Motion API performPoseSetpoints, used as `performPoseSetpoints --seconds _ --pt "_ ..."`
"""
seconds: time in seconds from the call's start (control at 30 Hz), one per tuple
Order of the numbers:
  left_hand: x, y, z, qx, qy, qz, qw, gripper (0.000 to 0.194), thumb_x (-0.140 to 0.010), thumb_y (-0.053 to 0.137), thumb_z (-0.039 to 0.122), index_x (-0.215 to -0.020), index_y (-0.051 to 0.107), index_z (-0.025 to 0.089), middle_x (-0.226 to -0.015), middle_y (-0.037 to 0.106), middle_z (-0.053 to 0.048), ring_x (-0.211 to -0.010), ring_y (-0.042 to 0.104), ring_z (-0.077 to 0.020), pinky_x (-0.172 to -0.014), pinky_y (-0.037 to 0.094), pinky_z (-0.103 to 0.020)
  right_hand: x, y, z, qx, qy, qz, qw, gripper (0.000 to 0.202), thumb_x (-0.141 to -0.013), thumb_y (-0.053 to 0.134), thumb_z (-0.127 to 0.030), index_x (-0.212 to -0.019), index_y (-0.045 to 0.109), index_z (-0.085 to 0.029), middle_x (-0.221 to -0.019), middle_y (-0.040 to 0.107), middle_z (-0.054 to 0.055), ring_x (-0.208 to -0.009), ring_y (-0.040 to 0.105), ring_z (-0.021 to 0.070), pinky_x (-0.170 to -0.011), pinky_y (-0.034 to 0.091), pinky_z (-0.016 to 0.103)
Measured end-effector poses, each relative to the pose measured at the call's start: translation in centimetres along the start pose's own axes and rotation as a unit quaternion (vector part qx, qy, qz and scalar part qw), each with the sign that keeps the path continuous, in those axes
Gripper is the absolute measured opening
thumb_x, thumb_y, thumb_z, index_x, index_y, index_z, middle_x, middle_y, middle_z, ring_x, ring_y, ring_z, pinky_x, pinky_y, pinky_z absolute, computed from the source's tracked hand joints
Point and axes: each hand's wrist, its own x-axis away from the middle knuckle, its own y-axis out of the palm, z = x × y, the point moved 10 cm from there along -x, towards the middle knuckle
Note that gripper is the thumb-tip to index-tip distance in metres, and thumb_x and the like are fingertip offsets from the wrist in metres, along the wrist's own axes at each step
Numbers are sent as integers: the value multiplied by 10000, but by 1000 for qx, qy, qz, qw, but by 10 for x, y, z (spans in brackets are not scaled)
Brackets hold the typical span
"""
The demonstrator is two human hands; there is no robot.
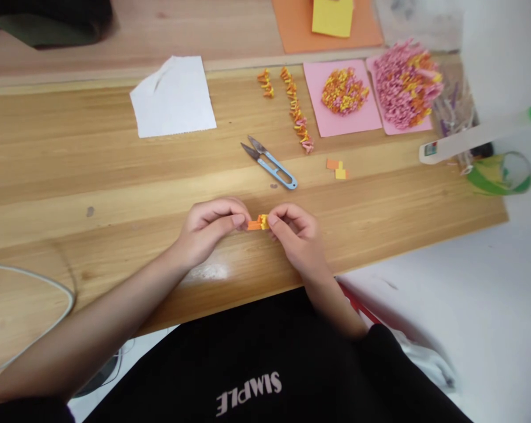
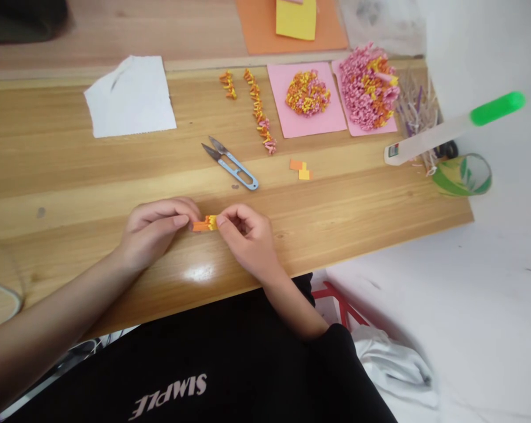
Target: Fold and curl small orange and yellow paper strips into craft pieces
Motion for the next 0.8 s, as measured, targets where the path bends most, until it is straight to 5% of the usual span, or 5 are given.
performPoseSetpoints --seconds 0.8 --pt "-1 7 13 -42 24 2 999 73 -791 695 221 -734 704 176 -723 700 -25 -672 635 -126 -633 532 -239 2 0 -6 -5 -18 -7 1000 161 -834 630 -312 -721 584 -206 -611 546 -41 -554 490 92 -545 433 240"
